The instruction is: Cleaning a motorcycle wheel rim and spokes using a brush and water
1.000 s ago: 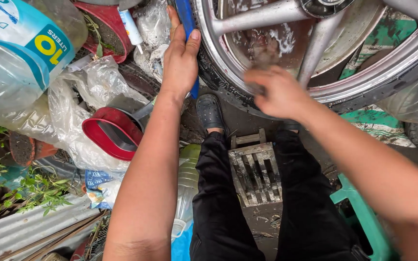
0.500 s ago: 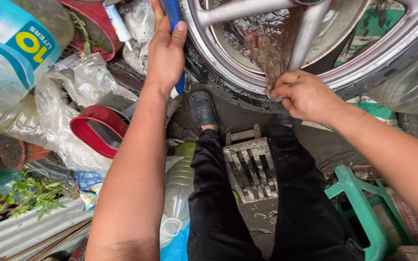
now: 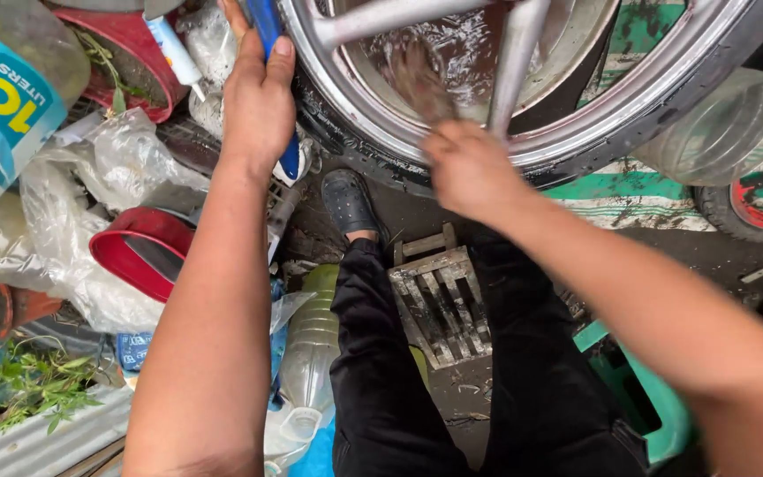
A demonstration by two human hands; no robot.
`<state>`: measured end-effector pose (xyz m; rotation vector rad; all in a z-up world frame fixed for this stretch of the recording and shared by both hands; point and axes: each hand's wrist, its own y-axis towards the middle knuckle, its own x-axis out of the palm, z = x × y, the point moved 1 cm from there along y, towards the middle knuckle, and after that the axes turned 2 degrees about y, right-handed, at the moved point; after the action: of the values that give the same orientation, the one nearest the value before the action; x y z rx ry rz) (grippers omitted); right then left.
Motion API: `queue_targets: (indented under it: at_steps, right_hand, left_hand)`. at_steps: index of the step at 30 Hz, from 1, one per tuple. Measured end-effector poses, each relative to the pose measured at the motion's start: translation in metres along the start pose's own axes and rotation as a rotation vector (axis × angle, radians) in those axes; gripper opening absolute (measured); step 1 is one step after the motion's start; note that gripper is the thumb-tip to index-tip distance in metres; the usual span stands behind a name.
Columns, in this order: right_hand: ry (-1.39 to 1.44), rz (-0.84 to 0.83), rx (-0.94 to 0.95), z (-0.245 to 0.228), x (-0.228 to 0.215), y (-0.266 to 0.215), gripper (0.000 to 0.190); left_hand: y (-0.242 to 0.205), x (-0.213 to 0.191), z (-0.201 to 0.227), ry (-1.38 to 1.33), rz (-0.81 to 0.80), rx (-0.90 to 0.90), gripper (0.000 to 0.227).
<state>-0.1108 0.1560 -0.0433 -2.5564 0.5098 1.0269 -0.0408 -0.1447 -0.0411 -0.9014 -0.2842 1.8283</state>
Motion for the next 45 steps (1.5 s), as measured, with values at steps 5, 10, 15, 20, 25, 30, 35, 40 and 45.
queue_targets:
  at_steps: [5,10,15,20,25,30,35,40,45]
  right_hand:
    - [-0.411,-0.755,0.226,0.021,-0.084,-0.01,0.019]
    - [0.143,-0.37,0.071,0.024,-0.095,-0.017,0.025]
    - [0.152,-0.022,-0.019,0.013,0.018,0.01,0.025]
    - [0.249,0.219,0.298,0.009,0.087,0.102,0.031]
    - [-0.05,-0.414,0.139,0.027,-0.006,0.04,0.014]
    - [-0.18,-0.451,0.166,0.069,-0.046,0.041,0.014]
    - [0.045,0.285,0.072,0.046,-0.11,0.026,0.03]
    - [0.478,-0.11,0.315,-0.011,-0.091,-0.042,0.041]
    - [0.342,-0.178,0.345,-0.006,-0.068,-0.086,0.059]
  left_hand:
    - [-0.003,-0.003,0.002,0.045,-0.021,-0.052,0.063]
    - [-0.016,0.014,0.01,-0.02,0.041,-0.061,0.061]
    - [-0.072,0.06,0.009,-0.118,0.278,-0.094,0.077]
    - [-0.136,0.109,0.01,-0.117,0.518,-0.031,0.062]
    - [-0.155,0.111,0.01,-0.037,0.508,-0.088,0.047]
    - [-0.145,0.114,0.001,-0.28,0.429,-0.317,0.049]
    - [-0.142,0.118,0.021,-0.66,0.34,-0.196,0.025]
    - [-0.146,0.169,0.021,-0.739,0.305,-0.232,0.032]
    - [-0.154,0.197,0.044,-0.669,0.069,-0.272,0.034]
